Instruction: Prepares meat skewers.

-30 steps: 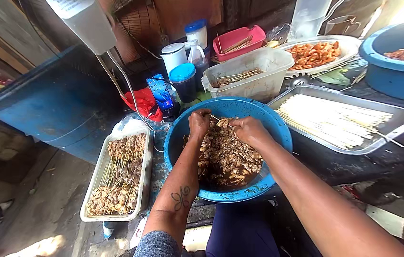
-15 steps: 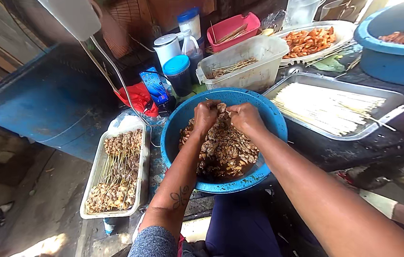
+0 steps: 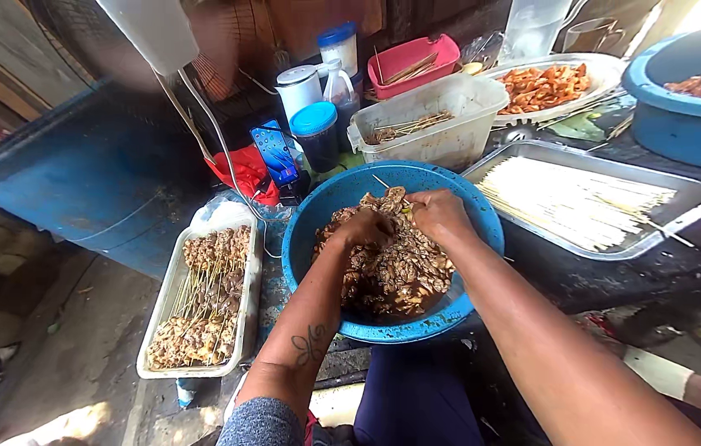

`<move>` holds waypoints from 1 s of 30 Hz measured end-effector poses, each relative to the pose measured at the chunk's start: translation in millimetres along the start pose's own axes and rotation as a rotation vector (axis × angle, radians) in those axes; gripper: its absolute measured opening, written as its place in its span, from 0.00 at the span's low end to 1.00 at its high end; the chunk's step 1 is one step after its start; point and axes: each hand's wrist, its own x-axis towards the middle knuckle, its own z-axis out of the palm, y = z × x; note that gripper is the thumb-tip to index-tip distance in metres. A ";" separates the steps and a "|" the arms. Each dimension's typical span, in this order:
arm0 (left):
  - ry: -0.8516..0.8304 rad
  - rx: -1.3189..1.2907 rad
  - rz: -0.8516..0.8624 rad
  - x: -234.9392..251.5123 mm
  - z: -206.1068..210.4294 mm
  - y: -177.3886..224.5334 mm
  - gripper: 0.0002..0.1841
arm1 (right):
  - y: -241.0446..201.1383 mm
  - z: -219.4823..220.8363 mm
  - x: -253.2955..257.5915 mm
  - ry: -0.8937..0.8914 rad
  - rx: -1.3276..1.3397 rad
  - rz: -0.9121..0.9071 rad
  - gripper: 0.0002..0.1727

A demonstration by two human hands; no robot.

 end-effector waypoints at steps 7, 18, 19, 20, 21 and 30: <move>0.302 0.022 -0.046 10.8 -7.4 -11.9 0.09 | 7.0 -4.0 4.2 0.209 0.118 -0.035 0.19; -0.021 0.513 -0.047 9.4 53.6 48.9 0.40 | 3.5 -1.7 8.3 0.236 0.111 -0.060 0.19; -0.063 0.518 -0.019 4.9 54.6 53.1 0.29 | 4.4 -0.9 9.2 0.239 0.114 -0.073 0.19; -0.110 0.519 0.003 1.3 54.0 57.5 0.21 | 5.2 -0.2 9.7 0.237 0.116 -0.080 0.19; -0.118 0.485 0.032 -0.4 51.5 58.7 0.16 | 6.3 0.5 10.1 0.231 0.118 -0.081 0.19; 0.325 -0.307 0.148 1.5 -22.8 -0.4 0.27 | 4.7 -2.6 7.3 0.225 0.115 -0.067 0.19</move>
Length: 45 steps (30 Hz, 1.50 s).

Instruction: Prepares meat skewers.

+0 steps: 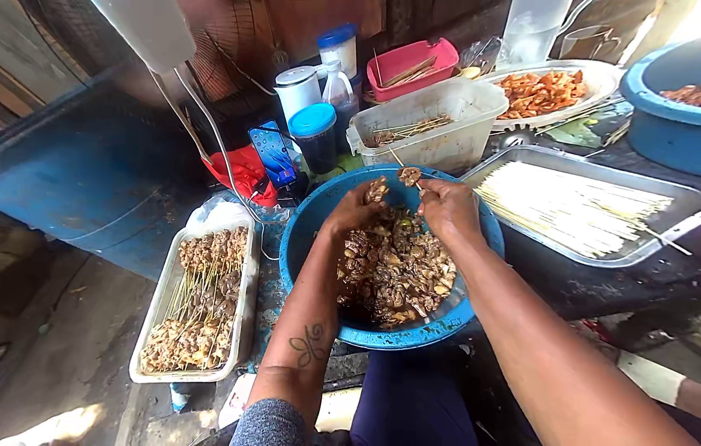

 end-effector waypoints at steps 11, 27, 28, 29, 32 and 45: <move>0.085 0.433 -0.098 -8.0 3.4 6.7 0.08 | 3.2 0.6 -0.9 0.001 0.012 0.003 0.19; 0.295 -0.394 -0.147 5.7 5.3 -25.1 0.05 | -4.4 -0.2 -4.3 -0.194 -0.093 0.008 0.18; 0.334 -0.474 -0.184 5.6 4.3 -23.3 0.06 | -5.0 0.2 -4.7 -0.211 -0.110 -0.003 0.18; 0.368 -0.534 -0.223 6.2 4.0 -21.2 0.07 | -4.9 0.5 -5.1 -0.227 -0.130 -0.013 0.18; 0.437 -0.636 -0.271 9.1 3.8 -19.1 0.10 | -2.6 0.7 -6.0 -0.269 -0.178 -0.034 0.18; 0.425 -0.660 -0.190 11.6 2.4 -14.7 0.13 | -0.9 1.7 -5.7 -0.295 -0.243 -0.008 0.18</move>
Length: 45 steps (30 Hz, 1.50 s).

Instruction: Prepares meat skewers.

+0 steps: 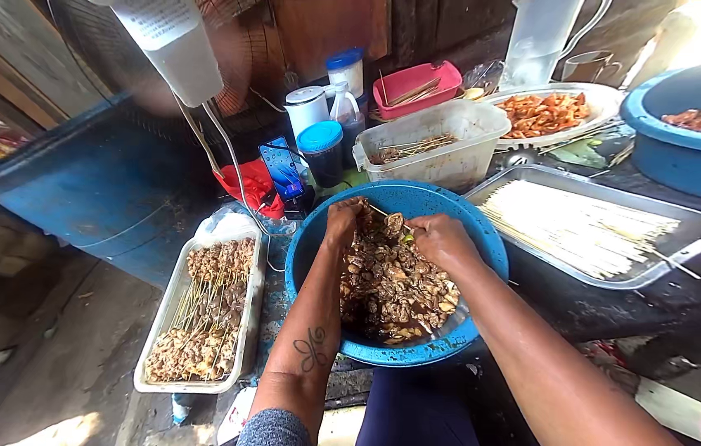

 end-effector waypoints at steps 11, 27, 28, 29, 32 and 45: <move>0.054 0.326 0.177 -2.5 3.2 -1.6 0.10 | -1.5 4.3 -0.2 0.001 -0.004 -0.043 0.18; -0.152 0.583 0.319 -14.2 11.0 10.6 0.15 | -10.4 2.6 -0.2 0.143 0.148 -0.013 0.19; -0.153 0.726 0.327 -12.6 7.1 9.3 0.15 | -9.0 1.0 -0.6 0.167 0.137 -0.006 0.19; -0.149 0.901 0.315 -12.1 4.0 8.4 0.14 | -7.6 -0.2 -0.7 0.183 0.141 0.002 0.19; -0.180 1.273 0.133 -4.0 -3.8 -1.4 0.13 | -6.1 -1.9 -0.6 0.176 0.160 0.019 0.19; 0.041 0.220 0.009 0.2 -13.2 -0.1 0.11 | -3.7 2.6 1.4 0.020 0.101 -0.051 0.19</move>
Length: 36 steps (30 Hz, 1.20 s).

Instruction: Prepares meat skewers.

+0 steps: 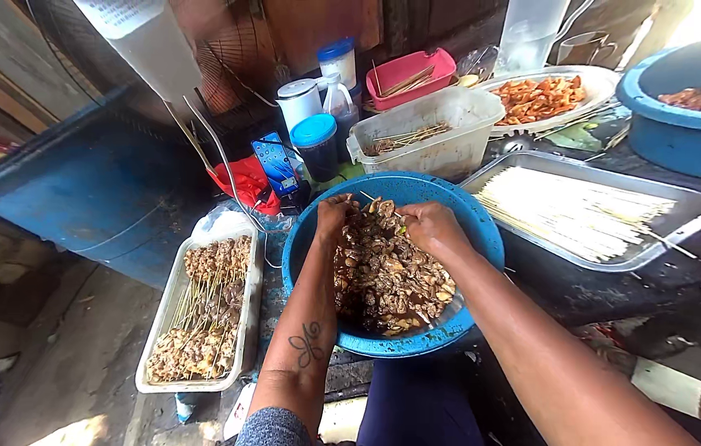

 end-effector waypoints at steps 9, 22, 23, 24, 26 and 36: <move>-0.110 1.206 0.164 -2.2 34.9 -9.0 0.14 | -0.9 -3.4 -3.1 0.101 0.003 0.003 0.18; 0.007 -0.239 -0.082 2.9 3.4 1.6 0.09 | 1.0 -1.3 -1.0 0.015 -0.023 -0.010 0.18; -0.004 -0.231 -0.091 4.1 3.6 1.9 0.09 | 1.1 -1.3 -1.3 0.006 -0.034 -0.009 0.18; -0.013 -0.212 -0.087 4.6 3.9 2.3 0.09 | 1.1 -1.2 -1.2 -0.004 -0.045 -0.010 0.18; -0.007 -0.150 -0.044 4.3 5.3 1.3 0.10 | 1.3 -0.2 -0.5 -0.026 -0.065 -0.017 0.18; 0.034 0.338 0.208 -4.4 12.9 6.6 0.08 | 2.0 2.8 1.2 -0.041 -0.082 -0.016 0.18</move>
